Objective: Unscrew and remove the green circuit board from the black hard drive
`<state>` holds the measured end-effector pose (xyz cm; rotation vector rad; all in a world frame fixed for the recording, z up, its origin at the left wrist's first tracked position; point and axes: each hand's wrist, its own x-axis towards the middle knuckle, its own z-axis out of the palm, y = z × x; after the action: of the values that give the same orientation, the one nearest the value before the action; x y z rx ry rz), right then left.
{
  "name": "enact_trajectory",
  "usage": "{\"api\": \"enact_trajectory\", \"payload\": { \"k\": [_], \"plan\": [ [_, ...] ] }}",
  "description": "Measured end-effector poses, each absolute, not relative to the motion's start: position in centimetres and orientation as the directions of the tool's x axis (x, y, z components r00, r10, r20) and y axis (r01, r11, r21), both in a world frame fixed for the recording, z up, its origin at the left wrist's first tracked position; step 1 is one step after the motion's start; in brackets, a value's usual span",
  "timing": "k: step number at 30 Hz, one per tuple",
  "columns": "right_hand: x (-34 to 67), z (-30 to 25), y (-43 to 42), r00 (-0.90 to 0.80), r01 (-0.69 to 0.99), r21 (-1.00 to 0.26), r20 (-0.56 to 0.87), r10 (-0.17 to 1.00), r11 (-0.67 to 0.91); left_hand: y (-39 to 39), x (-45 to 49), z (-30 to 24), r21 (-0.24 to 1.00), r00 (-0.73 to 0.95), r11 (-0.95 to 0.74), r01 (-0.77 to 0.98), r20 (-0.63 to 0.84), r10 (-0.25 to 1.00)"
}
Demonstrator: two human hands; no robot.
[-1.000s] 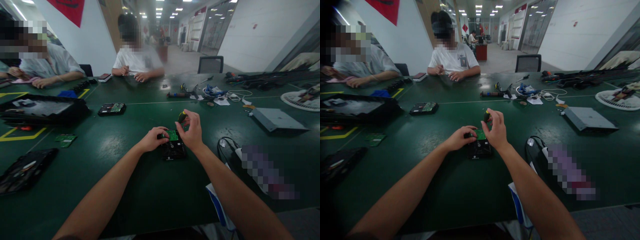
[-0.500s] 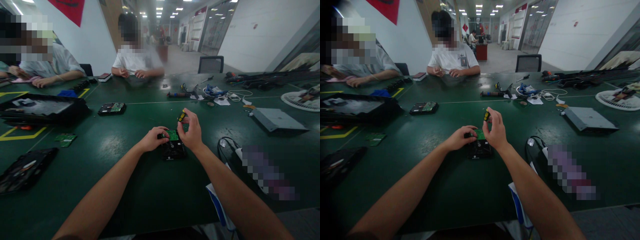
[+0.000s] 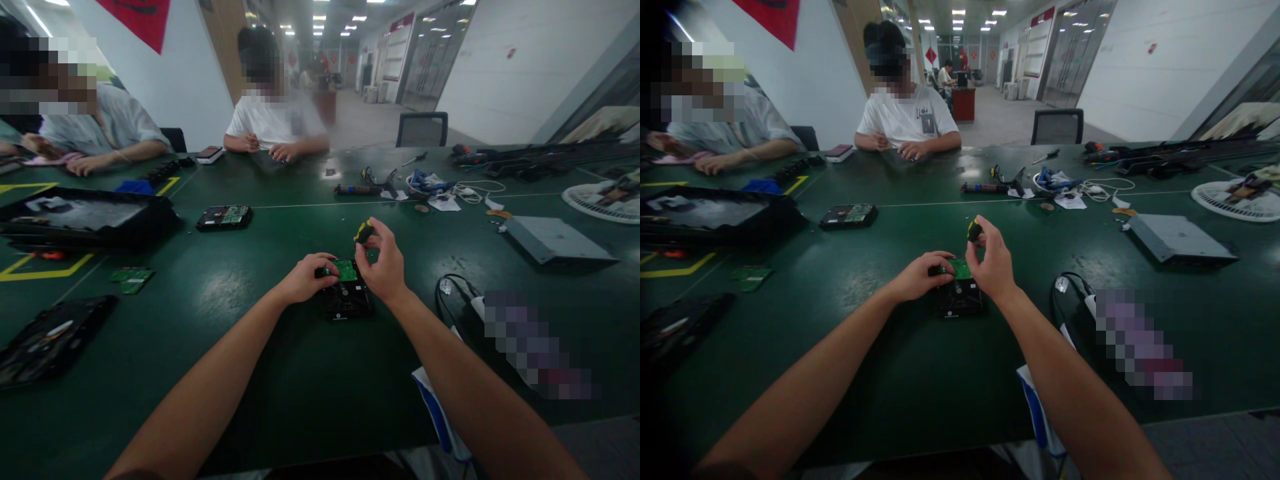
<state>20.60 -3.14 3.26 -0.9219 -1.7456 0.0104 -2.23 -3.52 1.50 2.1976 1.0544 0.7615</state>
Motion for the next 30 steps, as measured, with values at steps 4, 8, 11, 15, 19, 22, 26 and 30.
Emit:
{"api": "enact_trajectory", "payload": {
  "k": [4,8,11,15,19,22,26,30],
  "plan": [
    [20.67,3.16,-2.99,-0.081,0.581,-0.432,0.813,0.576,0.69,-3.56,-2.26,1.59,0.703,0.532,-0.523,0.483,0.239,0.812],
    [20.73,3.21,-3.05,-0.118,0.58,-0.408,0.815,0.568,0.705,-3.58,-2.25,1.58,0.706,0.528,-0.521,0.48,0.241,0.814],
    [20.73,3.19,-3.06,-0.142,0.556,-0.419,0.803,0.579,0.718,-3.59,-2.22,1.54,0.704,0.524,-0.523,0.479,0.248,0.815],
    [20.77,3.16,-3.0,-0.14,0.561,-0.418,0.803,0.58,0.714,-3.51,-2.19,1.46,0.7,0.524,-0.522,0.487,0.244,0.816],
    [20.81,3.41,-3.13,-0.141,0.577,-0.403,0.807,0.573,0.71,-3.42,-2.19,1.38,0.699,0.524,-0.52,0.491,0.241,0.817],
    [20.77,3.76,-3.34,-0.15,0.565,-0.406,0.806,0.573,0.719,-3.41,-2.24,1.37,0.701,0.526,-0.518,0.49,0.236,0.817],
    [20.73,4.05,-3.47,-0.175,0.555,-0.404,0.798,0.577,0.727,-3.45,-2.29,1.4,0.703,0.528,-0.523,0.482,0.243,0.814],
    [20.77,3.91,-3.38,-0.154,0.572,-0.415,0.793,0.59,0.707,-3.44,-2.31,1.41,0.7,0.528,-0.524,0.484,0.244,0.813]
  ]
}}
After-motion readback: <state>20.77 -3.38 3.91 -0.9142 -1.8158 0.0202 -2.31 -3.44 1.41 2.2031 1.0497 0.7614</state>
